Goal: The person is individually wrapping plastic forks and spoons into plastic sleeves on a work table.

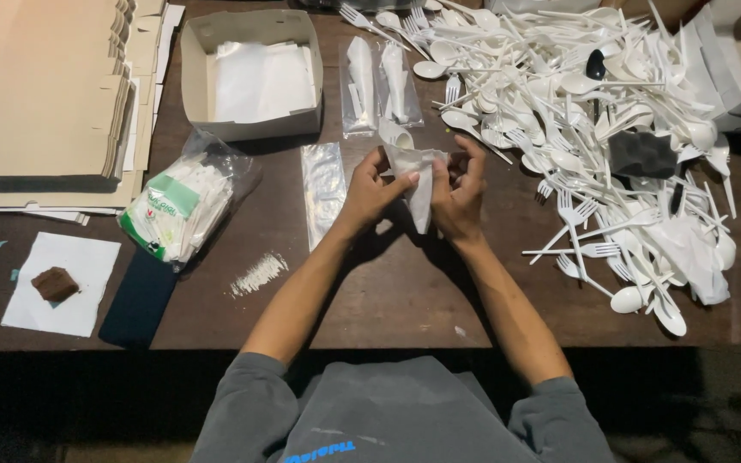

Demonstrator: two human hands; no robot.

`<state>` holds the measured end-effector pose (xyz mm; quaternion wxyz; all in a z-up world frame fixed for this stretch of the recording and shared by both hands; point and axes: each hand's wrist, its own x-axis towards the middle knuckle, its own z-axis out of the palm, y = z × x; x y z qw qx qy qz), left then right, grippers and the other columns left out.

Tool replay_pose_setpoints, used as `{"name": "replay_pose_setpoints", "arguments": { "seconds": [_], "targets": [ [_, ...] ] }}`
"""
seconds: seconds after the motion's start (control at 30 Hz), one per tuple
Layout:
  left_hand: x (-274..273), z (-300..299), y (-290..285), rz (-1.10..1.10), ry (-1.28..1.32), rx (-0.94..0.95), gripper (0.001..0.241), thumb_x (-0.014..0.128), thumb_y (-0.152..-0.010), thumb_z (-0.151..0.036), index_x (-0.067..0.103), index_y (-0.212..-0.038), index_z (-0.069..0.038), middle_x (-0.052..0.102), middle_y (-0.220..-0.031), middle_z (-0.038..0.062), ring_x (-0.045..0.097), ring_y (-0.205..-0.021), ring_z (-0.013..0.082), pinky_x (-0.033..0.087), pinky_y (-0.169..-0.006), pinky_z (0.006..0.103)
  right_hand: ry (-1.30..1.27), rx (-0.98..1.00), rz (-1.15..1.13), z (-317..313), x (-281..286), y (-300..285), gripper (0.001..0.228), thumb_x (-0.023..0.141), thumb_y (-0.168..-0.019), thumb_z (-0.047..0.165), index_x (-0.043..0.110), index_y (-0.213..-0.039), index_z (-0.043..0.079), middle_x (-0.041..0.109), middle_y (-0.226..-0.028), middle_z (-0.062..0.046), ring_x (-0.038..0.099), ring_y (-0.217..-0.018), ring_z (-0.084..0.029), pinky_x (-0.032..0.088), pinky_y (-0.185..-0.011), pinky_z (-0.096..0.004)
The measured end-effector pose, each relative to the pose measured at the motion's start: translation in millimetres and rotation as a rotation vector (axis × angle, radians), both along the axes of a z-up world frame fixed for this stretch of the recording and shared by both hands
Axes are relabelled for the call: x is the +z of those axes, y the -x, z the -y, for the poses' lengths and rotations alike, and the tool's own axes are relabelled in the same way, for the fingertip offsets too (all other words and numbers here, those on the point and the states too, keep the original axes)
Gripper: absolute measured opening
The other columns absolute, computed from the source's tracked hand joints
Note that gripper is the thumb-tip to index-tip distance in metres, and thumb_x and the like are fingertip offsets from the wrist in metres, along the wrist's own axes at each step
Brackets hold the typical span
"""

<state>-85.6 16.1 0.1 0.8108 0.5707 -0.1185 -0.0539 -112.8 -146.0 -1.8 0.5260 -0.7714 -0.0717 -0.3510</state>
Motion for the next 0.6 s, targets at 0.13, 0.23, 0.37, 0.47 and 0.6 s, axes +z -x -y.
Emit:
{"name": "replay_pose_setpoints", "arguments": {
  "seconds": [0.13, 0.23, 0.37, 0.47, 0.6],
  "targets": [
    [-10.4, -0.5, -1.9, 0.009, 0.002, -0.006, 0.045, 0.089, -0.084, -0.018, 0.063, -0.118, -0.003, 0.07, -0.101, 0.014, 0.073, -0.091, 0.025, 0.066, -0.069, 0.0393, -0.008, -0.026, -0.062, 0.7, -8.1, -7.3, 0.029, 0.072, -0.097, 0.013, 0.057, -0.121, 0.007, 0.064, -0.088, -0.013, 0.067, -0.071, -0.028, 0.053, -0.057, -0.035],
    [-27.1, 3.5, -6.2, 0.055, -0.024, 0.01, 0.043, 0.092, -0.081, -0.016, 0.066, -0.112, -0.002, 0.072, -0.099, 0.017, 0.073, -0.094, 0.0277, 0.065, -0.069, 0.0408, 0.07, -0.031, -0.091, -0.2, -2.9, -4.3, 0.011, 0.073, -0.093, 0.006, 0.066, -0.101, 0.009, 0.065, -0.082, -0.009, 0.07, -0.073, -0.028, 0.054, -0.057, -0.032],
    [-21.9, 3.3, -4.5, 0.067, 0.019, 0.013, 0.041, 0.093, -0.08, -0.013, 0.067, -0.11, -0.002, 0.072, -0.096, 0.015, 0.07, -0.094, 0.0203, 0.064, -0.07, 0.0365, 0.207, -0.013, -0.004, -0.3, -0.6, -2.1, 0.024, 0.066, -0.082, -0.005, 0.076, -0.097, 0.012, 0.06, -0.09, -0.006, 0.065, -0.086, -0.027, 0.052, -0.071, -0.032],
    [-18.2, 1.9, -4.0, 0.057, 0.04, 0.021, 0.039, 0.093, -0.079, -0.011, 0.066, -0.106, 0.0, 0.071, -0.092, 0.014, 0.069, -0.089, 0.0176, 0.062, -0.068, 0.0355, 0.25, 0.074, 0.025, 5.4, -5.3, -0.1, 0.032, 0.061, -0.083, -0.003, 0.079, -0.104, 0.012, 0.052, -0.097, -0.009, 0.058, -0.095, -0.03, 0.048, -0.085, -0.036],
    [-26.4, -2.7, -12.5, 0.078, 0.032, 0.008, 0.038, 0.094, -0.075, -0.009, 0.066, -0.1, -0.001, 0.072, -0.087, 0.014, 0.071, -0.087, 0.0188, 0.062, -0.066, 0.0358, 0.151, 0.333, -0.134, 9.4, -4.1, 4.5, 0.026, 0.059, -0.097, 0.015, 0.078, -0.114, 0.014, 0.057, -0.091, -0.01, 0.06, -0.084, -0.024, 0.048, -0.079, -0.034]
  ]
}}
